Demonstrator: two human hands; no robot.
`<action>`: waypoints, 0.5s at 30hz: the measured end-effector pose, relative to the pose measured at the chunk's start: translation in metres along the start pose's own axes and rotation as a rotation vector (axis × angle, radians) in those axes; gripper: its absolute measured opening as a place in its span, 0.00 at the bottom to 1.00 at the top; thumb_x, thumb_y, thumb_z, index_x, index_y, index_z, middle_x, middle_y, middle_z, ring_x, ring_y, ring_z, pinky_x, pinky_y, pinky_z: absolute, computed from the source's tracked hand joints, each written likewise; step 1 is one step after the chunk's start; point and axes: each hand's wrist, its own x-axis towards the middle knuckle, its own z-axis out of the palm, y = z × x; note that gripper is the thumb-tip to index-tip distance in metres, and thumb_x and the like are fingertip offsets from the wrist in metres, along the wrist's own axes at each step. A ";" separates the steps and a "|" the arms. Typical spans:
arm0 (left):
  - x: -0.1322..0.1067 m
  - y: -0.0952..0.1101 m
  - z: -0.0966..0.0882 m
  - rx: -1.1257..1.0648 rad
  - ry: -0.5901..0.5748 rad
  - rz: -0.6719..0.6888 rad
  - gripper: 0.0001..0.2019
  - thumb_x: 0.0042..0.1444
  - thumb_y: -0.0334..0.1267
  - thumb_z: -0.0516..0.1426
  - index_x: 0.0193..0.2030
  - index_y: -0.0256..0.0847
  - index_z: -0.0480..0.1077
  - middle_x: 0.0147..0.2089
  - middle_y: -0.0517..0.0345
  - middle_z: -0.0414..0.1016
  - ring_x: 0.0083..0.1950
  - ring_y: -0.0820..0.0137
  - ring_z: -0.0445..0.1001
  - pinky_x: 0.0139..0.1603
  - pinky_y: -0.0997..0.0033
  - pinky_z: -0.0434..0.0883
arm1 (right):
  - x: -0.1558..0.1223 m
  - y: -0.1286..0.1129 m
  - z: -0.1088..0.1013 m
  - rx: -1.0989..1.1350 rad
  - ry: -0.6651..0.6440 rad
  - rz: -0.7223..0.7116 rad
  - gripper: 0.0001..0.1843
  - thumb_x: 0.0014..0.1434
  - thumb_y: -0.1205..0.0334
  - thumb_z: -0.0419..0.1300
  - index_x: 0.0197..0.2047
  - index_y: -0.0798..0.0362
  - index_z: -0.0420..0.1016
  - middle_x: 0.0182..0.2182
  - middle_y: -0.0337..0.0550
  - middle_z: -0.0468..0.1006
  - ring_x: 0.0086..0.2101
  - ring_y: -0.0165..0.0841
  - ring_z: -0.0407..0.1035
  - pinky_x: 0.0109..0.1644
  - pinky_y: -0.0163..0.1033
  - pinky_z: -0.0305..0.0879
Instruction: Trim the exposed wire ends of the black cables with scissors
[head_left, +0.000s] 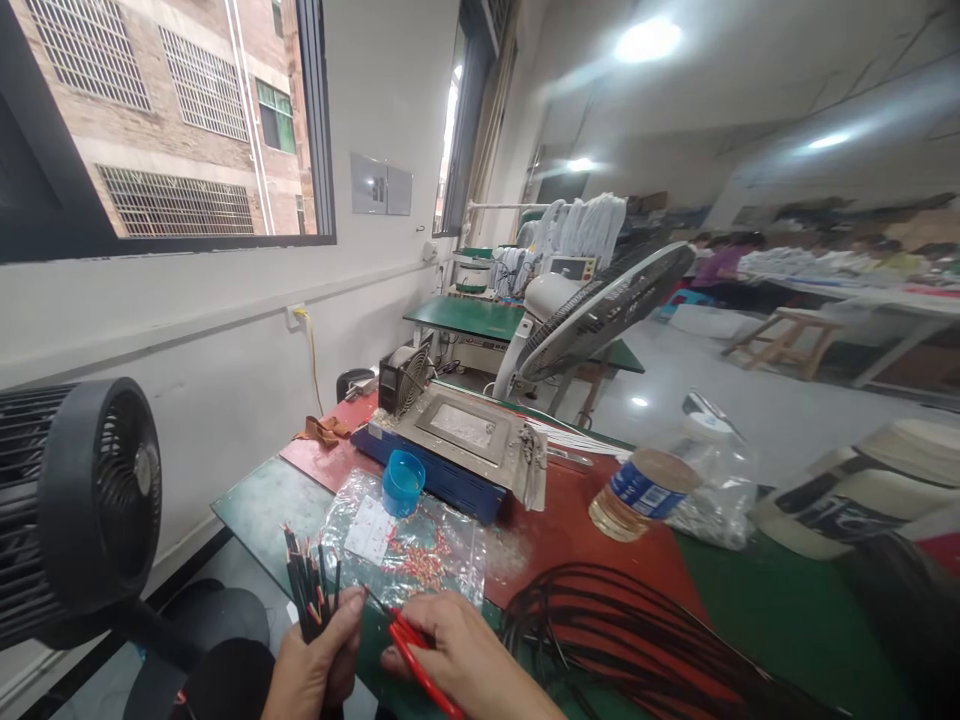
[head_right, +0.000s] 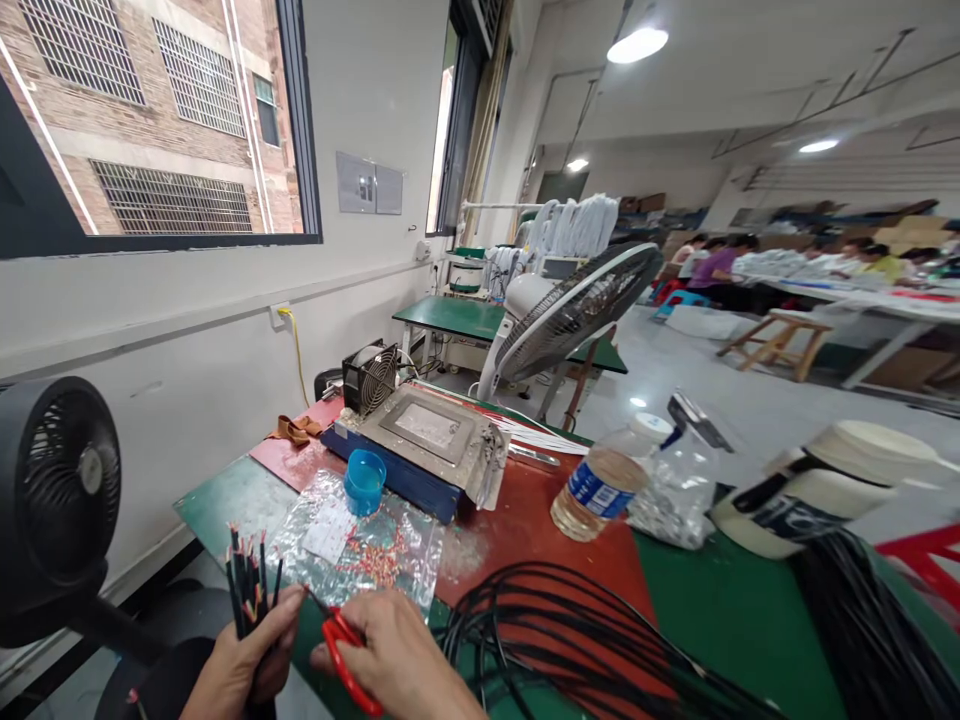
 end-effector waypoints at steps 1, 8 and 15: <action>0.000 0.000 0.001 0.016 0.009 0.015 0.27 0.28 0.52 0.69 0.32 0.32 0.72 0.11 0.70 0.57 0.11 0.87 0.44 0.14 0.81 0.40 | 0.000 0.000 0.000 0.001 0.003 0.005 0.20 0.52 0.56 0.58 0.17 0.54 0.54 0.18 0.32 0.57 0.21 0.24 0.51 0.26 0.32 0.44; 0.005 -0.007 -0.001 0.036 -0.042 -0.004 0.22 0.33 0.52 0.67 0.23 0.35 0.69 0.10 0.74 0.49 0.12 0.86 0.42 0.14 0.80 0.40 | 0.006 0.008 0.009 -0.030 0.075 0.062 0.21 0.47 0.61 0.59 0.15 0.54 0.49 0.14 0.32 0.52 0.19 0.23 0.47 0.24 0.33 0.41; 0.002 -0.013 -0.009 0.019 -0.137 -0.021 0.27 0.32 0.51 0.68 0.36 0.33 0.73 0.12 0.68 0.58 0.13 0.82 0.51 0.13 0.81 0.46 | 0.007 0.014 0.009 0.651 0.031 0.203 0.24 0.51 0.41 0.55 0.21 0.55 0.62 0.12 0.31 0.57 0.13 0.21 0.49 0.15 0.28 0.43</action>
